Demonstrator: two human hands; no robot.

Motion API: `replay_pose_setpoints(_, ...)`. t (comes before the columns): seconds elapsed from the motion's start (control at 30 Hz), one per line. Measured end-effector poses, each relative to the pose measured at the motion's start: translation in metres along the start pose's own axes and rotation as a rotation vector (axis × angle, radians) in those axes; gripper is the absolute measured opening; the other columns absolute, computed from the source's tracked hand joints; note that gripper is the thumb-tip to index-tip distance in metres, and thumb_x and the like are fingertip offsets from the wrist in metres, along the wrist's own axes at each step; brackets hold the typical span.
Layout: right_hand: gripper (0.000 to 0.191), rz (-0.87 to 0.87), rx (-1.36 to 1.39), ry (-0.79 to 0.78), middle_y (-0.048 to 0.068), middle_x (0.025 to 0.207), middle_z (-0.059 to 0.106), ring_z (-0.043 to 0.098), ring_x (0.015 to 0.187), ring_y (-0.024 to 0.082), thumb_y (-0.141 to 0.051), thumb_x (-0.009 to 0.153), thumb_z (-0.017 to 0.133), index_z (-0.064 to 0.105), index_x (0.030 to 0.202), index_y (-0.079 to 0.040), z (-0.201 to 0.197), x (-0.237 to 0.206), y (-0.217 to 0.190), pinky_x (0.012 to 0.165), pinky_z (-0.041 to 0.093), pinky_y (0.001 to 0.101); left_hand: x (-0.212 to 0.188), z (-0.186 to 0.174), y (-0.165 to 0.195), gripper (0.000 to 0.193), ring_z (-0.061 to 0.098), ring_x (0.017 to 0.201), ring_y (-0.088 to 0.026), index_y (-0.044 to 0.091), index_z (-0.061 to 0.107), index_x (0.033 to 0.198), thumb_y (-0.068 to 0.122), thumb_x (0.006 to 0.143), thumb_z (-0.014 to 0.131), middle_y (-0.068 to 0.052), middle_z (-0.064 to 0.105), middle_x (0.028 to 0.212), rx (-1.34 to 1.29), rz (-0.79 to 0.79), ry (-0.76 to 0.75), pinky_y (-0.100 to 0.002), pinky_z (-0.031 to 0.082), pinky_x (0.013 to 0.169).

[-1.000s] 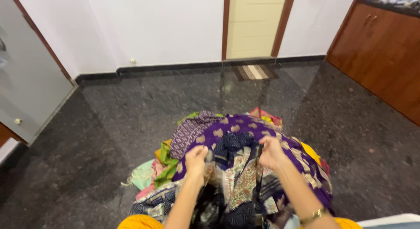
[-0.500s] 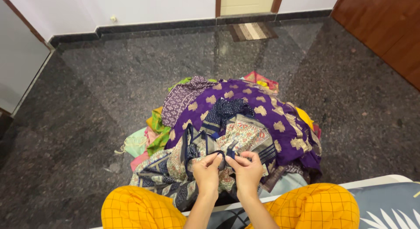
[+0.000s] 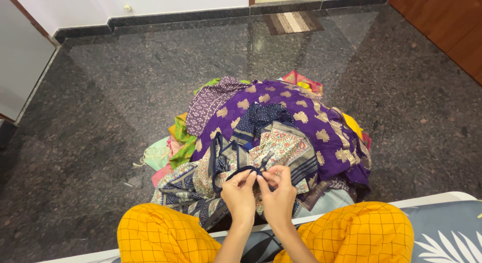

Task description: The person sits cross-legged on a mat and folds a patterned purple and blue fabric by hand. They smooth and align the edges, then roll the fabric into a compact bundle.

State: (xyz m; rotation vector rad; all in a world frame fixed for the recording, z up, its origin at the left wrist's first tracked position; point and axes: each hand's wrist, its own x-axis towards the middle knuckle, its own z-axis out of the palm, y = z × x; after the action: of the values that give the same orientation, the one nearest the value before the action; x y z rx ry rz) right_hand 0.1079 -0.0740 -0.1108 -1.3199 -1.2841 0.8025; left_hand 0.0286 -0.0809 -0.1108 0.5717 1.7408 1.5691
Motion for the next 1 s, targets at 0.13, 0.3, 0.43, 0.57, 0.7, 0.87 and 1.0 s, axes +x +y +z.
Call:
replay_pose_setpoints(0.13,0.041,0.204,0.402,-0.078,0.014,0.094,0.078,0.07,0.081,0.013,-0.001,0.081,0.079,0.054,0.114,-0.004,-0.002,0.006,0.003,0.07,0.054,0.027,-0.001,-0.001,0.003,0.019,0.071,0.07,-0.008,-0.005,0.08,0.095,0.005,0.079,0.08,-0.008,0.081,0.083,-0.032,0.065,-0.013,-0.026,0.056,0.066)
replay_pose_setpoints(0.3,0.042,0.319,0.537,-0.121,0.012,0.098,0.077,0.069,0.085,0.01,0.002,0.08,0.077,0.057,0.117,-0.004,-0.01,0.011,0.01,0.075,0.055,0.0242,-0.003,-0.001,0.003,0.02,0.069,0.068,-0.01,-0.005,0.08,0.096,0.006,0.079,0.081,-0.008,0.08,0.082,-0.008,0.016,0.006,-0.028,0.055,0.065)
replay_pose_setpoints(0.43,0.034,0.309,0.518,-0.175,0.012,0.097,0.079,0.072,0.081,0.011,0.0,0.084,0.073,0.06,0.115,-0.002,-0.017,0.014,0.016,0.072,0.057,0.0242,-0.003,-0.003,0.002,0.023,0.068,0.071,-0.008,-0.006,0.079,0.097,0.006,0.078,0.083,-0.008,0.08,0.086,-0.066,0.057,-0.061,-0.025,0.056,0.068)
replay_pose_setpoints(0.57,0.032,0.196,0.341,-0.127,0.014,0.093,0.079,0.071,0.08,0.01,0.002,0.085,0.076,0.058,0.111,-0.001,-0.017,0.012,0.017,0.066,0.055,0.0231,-0.007,-0.004,0.005,0.022,0.069,0.07,-0.009,-0.006,0.079,0.096,0.007,0.078,0.084,-0.008,0.08,0.084,-0.031,0.077,-0.091,-0.025,0.056,0.067)
replay_pose_setpoints(0.7,0.031,0.152,0.271,-0.04,0.015,0.091,0.08,0.073,0.079,0.01,0.003,0.083,0.076,0.057,0.106,-0.001,-0.015,0.008,0.011,0.067,0.057,0.0236,-0.014,-0.005,0.013,0.018,0.071,0.066,-0.01,-0.005,0.078,0.095,0.008,0.083,0.078,-0.008,0.079,0.081,0.057,0.176,-0.08,-0.026,0.055,0.06)
replay_pose_setpoints(0.87,0.027,0.131,0.131,0.023,0.017,0.089,0.081,0.075,0.078,0.013,0.001,0.082,0.077,0.058,0.1,0.001,-0.012,0.006,-0.002,0.066,0.06,0.0267,-0.026,-0.003,0.021,0.014,0.067,0.056,-0.013,-0.005,0.078,0.093,0.007,0.086,0.074,-0.007,0.074,0.079,0.064,0.147,-0.093,-0.029,0.051,0.049)
replay_pose_setpoints(1.0,0.025,0.107,0.08,-0.046,0.017,0.092,0.081,0.079,0.082,0.016,0.001,0.083,0.075,0.057,0.101,0.0,-0.016,0.006,-0.009,0.067,0.062,0.0288,-0.024,-0.003,0.018,0.014,0.068,0.059,-0.01,-0.005,0.078,0.093,0.008,0.086,0.074,-0.006,0.074,0.08,0.081,0.203,-0.089,-0.028,0.052,0.051)
